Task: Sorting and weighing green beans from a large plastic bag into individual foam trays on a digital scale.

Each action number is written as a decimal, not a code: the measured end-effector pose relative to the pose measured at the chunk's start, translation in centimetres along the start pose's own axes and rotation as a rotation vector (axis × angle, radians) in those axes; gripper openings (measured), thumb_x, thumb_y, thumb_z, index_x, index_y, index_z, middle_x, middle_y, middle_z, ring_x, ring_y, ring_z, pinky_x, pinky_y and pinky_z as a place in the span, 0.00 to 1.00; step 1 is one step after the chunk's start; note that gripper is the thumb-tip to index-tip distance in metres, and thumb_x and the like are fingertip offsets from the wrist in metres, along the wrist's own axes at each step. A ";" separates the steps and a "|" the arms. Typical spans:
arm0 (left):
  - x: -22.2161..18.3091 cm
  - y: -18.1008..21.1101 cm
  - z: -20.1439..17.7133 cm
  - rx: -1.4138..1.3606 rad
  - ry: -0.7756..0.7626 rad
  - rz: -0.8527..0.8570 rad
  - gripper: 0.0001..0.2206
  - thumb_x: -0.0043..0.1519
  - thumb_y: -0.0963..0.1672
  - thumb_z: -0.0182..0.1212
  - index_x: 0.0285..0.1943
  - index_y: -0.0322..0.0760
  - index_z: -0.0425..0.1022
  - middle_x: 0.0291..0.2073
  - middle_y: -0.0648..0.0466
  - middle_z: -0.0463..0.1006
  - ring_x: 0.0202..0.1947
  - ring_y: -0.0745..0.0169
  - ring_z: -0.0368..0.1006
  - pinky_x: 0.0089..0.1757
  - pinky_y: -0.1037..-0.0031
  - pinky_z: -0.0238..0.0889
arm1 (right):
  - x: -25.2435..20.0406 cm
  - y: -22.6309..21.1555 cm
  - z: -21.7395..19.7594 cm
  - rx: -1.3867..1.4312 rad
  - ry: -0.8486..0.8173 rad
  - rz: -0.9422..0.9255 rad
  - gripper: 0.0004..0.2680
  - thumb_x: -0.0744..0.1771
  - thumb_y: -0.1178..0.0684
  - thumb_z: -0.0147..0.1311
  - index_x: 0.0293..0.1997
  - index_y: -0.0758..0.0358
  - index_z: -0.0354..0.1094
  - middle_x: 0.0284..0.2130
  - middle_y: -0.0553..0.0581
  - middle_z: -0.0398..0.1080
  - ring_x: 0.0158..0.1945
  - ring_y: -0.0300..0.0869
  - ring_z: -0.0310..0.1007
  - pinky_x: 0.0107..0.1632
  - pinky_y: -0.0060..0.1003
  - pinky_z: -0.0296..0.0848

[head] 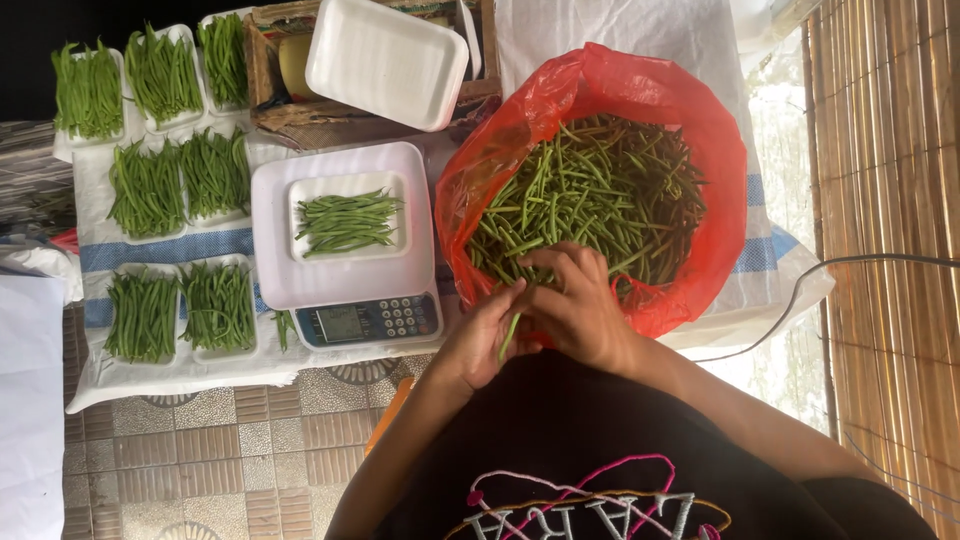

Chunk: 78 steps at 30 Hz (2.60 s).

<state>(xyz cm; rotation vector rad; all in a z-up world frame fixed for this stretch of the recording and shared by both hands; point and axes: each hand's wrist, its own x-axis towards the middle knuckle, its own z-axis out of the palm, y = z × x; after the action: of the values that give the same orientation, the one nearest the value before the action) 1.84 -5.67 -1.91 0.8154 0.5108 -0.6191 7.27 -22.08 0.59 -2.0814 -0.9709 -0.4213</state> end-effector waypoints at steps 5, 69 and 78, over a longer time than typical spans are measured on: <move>0.5 0.5 -1.5 -0.182 0.028 0.138 0.15 0.67 0.52 0.58 0.54 0.42 0.74 0.39 0.53 0.79 0.42 0.57 0.76 0.40 0.68 0.73 | 0.6 1.6 -1.8 -0.070 0.059 -0.057 0.06 0.69 0.56 0.55 0.37 0.46 0.77 0.50 0.55 0.71 0.55 0.53 0.69 0.51 0.44 0.67; -1.5 2.2 3.3 -0.325 0.310 0.334 0.11 0.73 0.52 0.43 0.58 0.52 0.66 0.39 0.57 0.75 0.41 0.58 0.76 0.49 0.60 0.72 | -5.9 10.8 -5.1 -0.569 -0.427 0.530 0.10 0.66 0.42 0.59 0.37 0.55 0.77 0.30 0.55 0.75 0.42 0.52 0.77 0.42 0.49 0.77; -0.7 1.7 3.9 -0.205 0.316 0.338 0.13 0.73 0.51 0.44 0.58 0.45 0.66 0.36 0.57 0.73 0.36 0.64 0.73 0.46 0.64 0.73 | -4.9 11.1 -6.7 -0.412 -0.225 0.420 0.02 0.63 0.52 0.65 0.35 0.52 0.76 0.25 0.47 0.70 0.36 0.47 0.75 0.38 0.43 0.76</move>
<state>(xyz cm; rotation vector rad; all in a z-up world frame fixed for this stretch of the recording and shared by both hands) 3.17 -7.63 1.64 0.7845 0.6934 -0.1221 12.68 -34.11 -3.71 -2.6755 -0.5712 -0.1779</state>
